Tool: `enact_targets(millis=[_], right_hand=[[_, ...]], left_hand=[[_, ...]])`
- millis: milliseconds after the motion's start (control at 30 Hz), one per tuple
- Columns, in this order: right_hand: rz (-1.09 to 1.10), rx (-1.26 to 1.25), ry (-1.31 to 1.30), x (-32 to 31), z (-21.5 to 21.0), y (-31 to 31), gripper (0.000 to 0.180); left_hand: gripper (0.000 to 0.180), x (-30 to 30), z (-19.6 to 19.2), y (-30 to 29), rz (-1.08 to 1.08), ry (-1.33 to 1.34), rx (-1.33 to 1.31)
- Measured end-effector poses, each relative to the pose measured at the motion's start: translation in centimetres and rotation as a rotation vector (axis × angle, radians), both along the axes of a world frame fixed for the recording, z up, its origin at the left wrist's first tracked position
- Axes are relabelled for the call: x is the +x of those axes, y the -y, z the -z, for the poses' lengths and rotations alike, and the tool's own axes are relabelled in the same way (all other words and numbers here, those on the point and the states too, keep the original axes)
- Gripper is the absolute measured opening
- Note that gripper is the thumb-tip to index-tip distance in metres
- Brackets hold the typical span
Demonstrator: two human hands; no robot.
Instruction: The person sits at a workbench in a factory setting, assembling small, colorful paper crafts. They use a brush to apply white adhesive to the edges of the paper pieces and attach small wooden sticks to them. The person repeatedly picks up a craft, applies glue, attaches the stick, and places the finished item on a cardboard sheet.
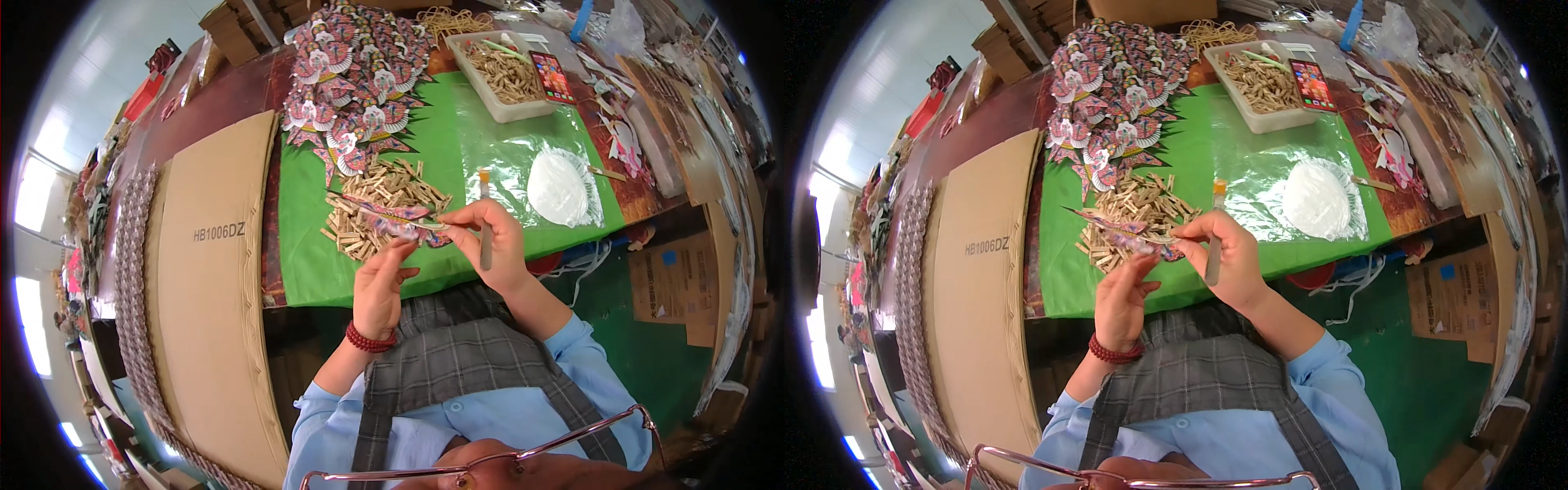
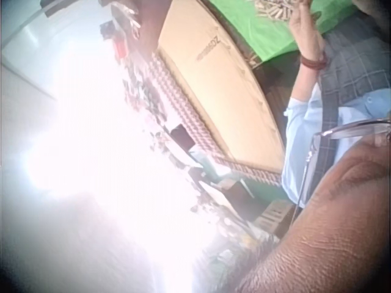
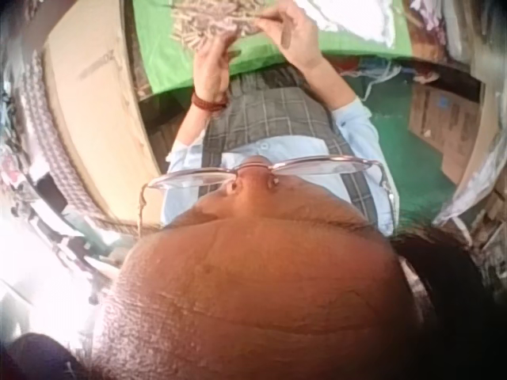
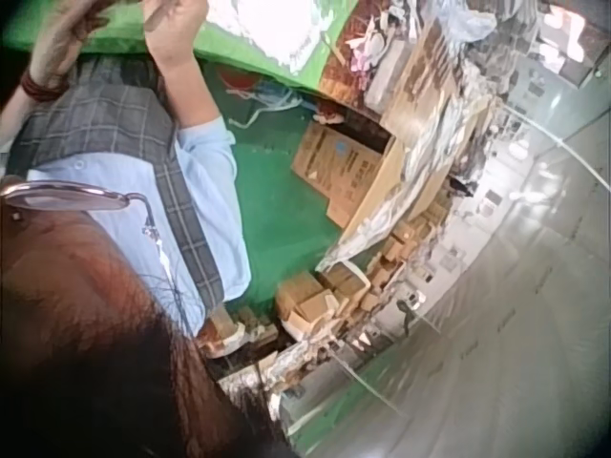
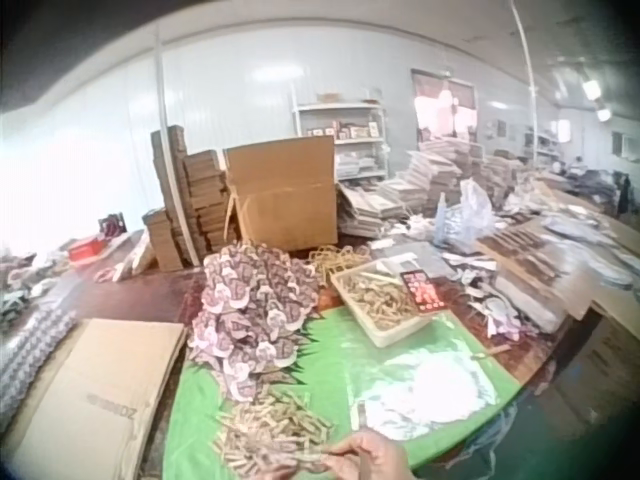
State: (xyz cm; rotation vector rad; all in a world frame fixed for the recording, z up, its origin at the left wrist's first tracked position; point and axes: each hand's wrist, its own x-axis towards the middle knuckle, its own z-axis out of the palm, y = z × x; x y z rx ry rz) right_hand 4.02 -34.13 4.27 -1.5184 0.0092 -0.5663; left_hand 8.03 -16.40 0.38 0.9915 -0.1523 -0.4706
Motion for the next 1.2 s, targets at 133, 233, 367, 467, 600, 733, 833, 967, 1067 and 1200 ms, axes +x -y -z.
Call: enact_targets(millis=[133,233,367,467,600,733,833,967,1067,1200], right_hand=[[0.164,-0.503,0.205,0.8,-0.4,-0.4,0.02],[0.136,-0.627,0.241,0.8,-0.6,-0.5,0.025],[0.047,-0.687,0.268,0.6,-0.6,-0.9,0.027],[0.037,-0.731,0.298,0.3,-1.1,-1.1,0.028],[-0.095,-0.754,0.26,-0.3,-1.2,-0.6,0.026],[-0.071,-0.772,0.313,-0.4,-1.2,-0.8,0.021],[-0.107,-0.768,0.294,-0.6,-1.5,-0.8,0.018],[-0.167,-0.771,0.265,-0.8,-1.4,-0.7,0.016],[-0.181,-0.776,0.259,-0.8,-1.3,-0.5,0.014],[-0.162,-0.788,0.276,-0.9,-1.3,-0.6,0.016]], left_hand=[[0.018,-0.5,-1.7,-2.0,0.113,0.51,0.685],[0.031,-1.1,-3.0,-2.8,-0.287,0.902,0.729],[0.052,0.6,-4.3,-1.6,-0.646,1.113,0.462],[0.071,1.1,-4.6,-2.0,-0.355,1.129,0.556],[0.084,1.6,-3.6,-2.0,-0.223,1.2,0.606],[0.082,1.4,-2.7,-1.4,-0.226,1.188,0.498],[0.085,1.5,-2.2,-1.6,-0.2,1.213,0.461],[0.083,1.7,-2.3,-1.6,-0.264,1.246,0.547],[0.078,1.6,-3.1,-1.4,-0.208,1.3,0.614],[0.069,1.0,-2.3,-1.5,-0.167,1.163,0.569]])
